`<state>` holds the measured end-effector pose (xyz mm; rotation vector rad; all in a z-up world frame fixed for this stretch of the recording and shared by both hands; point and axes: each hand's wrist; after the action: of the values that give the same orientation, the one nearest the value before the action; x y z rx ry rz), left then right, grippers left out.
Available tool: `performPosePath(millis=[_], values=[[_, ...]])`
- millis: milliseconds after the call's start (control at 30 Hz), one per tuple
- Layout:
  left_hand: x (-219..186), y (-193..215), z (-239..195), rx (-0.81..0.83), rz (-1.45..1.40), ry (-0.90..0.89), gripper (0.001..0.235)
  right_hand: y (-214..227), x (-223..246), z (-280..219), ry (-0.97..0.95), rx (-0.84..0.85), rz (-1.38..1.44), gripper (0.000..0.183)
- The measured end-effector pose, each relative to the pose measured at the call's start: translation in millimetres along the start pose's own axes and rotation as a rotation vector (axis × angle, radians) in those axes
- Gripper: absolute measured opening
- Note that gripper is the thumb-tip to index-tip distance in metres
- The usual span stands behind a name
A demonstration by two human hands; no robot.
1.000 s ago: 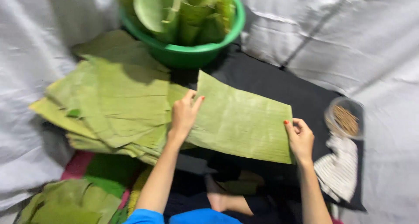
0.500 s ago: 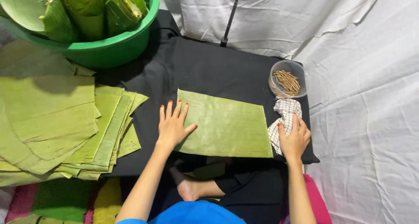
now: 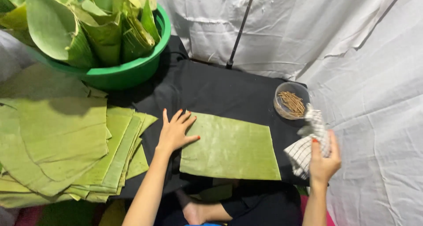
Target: Folding banana leaves into conical shapes and securing them with small wooden pins.
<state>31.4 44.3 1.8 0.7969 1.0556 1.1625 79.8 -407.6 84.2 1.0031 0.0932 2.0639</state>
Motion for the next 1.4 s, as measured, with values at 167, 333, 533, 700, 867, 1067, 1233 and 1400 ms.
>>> performPosePath(millis=[167, 333, 533, 700, 867, 1067, 1233, 1400], values=[[-2, 6, 3, 0.041, -0.006, -0.001, 0.093, -56, 29, -55, -0.090, 0.321, -0.038, 0.052], [-3, 12, 3, 0.085, -0.031, 0.012, 0.100, -123, 38, -120, 0.100, 0.725, -0.370, 0.076], [-1, 5, 5, 0.091, -0.022, 0.013, 0.100, -159, 85, -141, 0.205, 0.815, -0.349, 0.074], [1, 1, 3, 0.092, -0.009, -0.003, 0.099, -176, 112, -152, 0.261, 0.765, -0.299, 0.066], [-1, 8, 5, 0.111, -0.027, 0.008, 0.100, -168, 92, -138, 0.206, 0.793, -0.343, 0.062], [-15, 39, 11, 0.324, -0.016, 0.083, 0.094, -130, 58, -110, 0.064, 0.761, -0.533, 0.061], [-13, 36, 10, 0.333, -0.020, 0.079, 0.094, -142, 57, -124, -0.033, 0.684, -0.615, 0.066], [-9, 25, 9, 0.321, -0.001, 0.056, 0.094, -165, 137, -141, 0.135, 0.722, -0.389, 0.061]])
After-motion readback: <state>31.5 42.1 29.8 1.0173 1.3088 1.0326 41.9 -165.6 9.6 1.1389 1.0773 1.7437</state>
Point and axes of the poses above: each hand's wrist, its own z-axis towards the middle knuckle, its own y-axis out of the back of the hand, x = y × z, and after that the axes turned 8 degrees about -x, right-handed
